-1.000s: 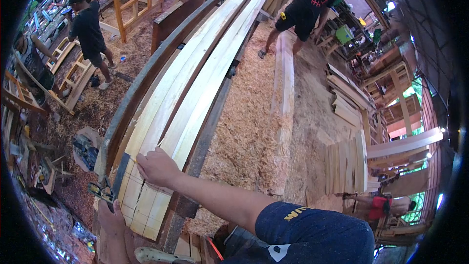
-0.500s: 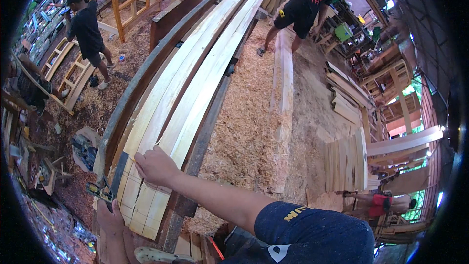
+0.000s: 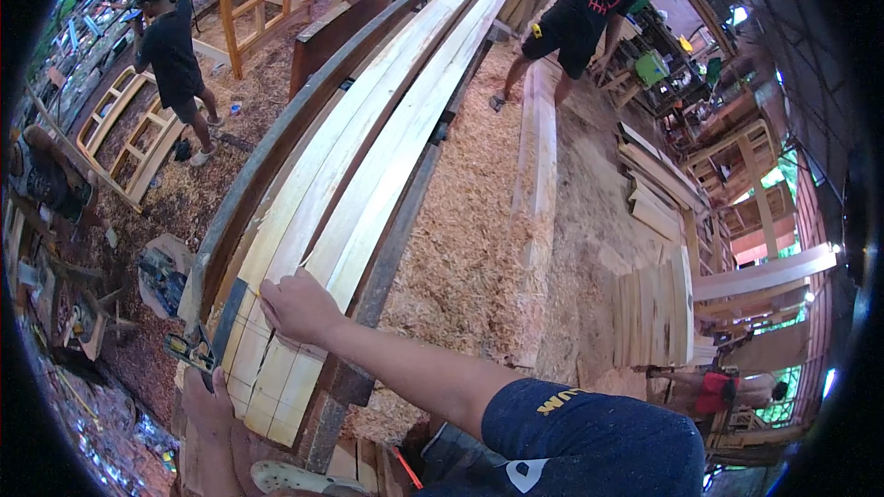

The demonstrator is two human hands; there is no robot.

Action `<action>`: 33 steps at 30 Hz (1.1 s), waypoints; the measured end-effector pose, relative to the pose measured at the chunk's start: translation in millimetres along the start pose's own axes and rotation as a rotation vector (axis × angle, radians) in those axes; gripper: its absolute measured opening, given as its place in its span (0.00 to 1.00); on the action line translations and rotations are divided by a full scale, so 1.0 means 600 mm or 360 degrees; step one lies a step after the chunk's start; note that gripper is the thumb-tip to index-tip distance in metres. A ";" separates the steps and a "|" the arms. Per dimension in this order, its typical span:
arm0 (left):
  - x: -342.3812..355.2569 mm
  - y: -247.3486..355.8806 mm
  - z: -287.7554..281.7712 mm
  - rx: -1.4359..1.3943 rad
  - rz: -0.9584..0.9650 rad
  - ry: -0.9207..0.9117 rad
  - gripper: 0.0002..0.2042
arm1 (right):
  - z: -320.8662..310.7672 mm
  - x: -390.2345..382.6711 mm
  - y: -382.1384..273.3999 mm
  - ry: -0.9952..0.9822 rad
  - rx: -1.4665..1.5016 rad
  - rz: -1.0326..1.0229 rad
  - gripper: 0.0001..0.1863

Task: The person positions a combination square on wooden planks and marks lines across them using a pencil.

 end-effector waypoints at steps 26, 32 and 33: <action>0.001 -0.002 -0.002 0.0091 -0.0137 -0.0084 0.21 | 0.014 0.002 0.007 -0.0127 0.0055 0.0000 0.12; 0.007 -0.002 0.001 0.0117 -0.0224 -0.0198 0.20 | 0.007 0.005 0.011 -0.0068 0.0059 0.0004 0.15; 0.004 -0.005 0.000 0.0077 -0.0155 -0.0109 0.19 | 0.007 0.006 0.007 -0.0064 0.0054 -0.0004 0.15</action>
Point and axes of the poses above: each hand's wrist, its own x-axis towards the middle knuckle, its own z-axis out of the palm, y = z × x, the point moved 8 cm from there along x, towards the middle knuckle, and after that the axes turned 5 degrees about z, right-handed, at the moved point
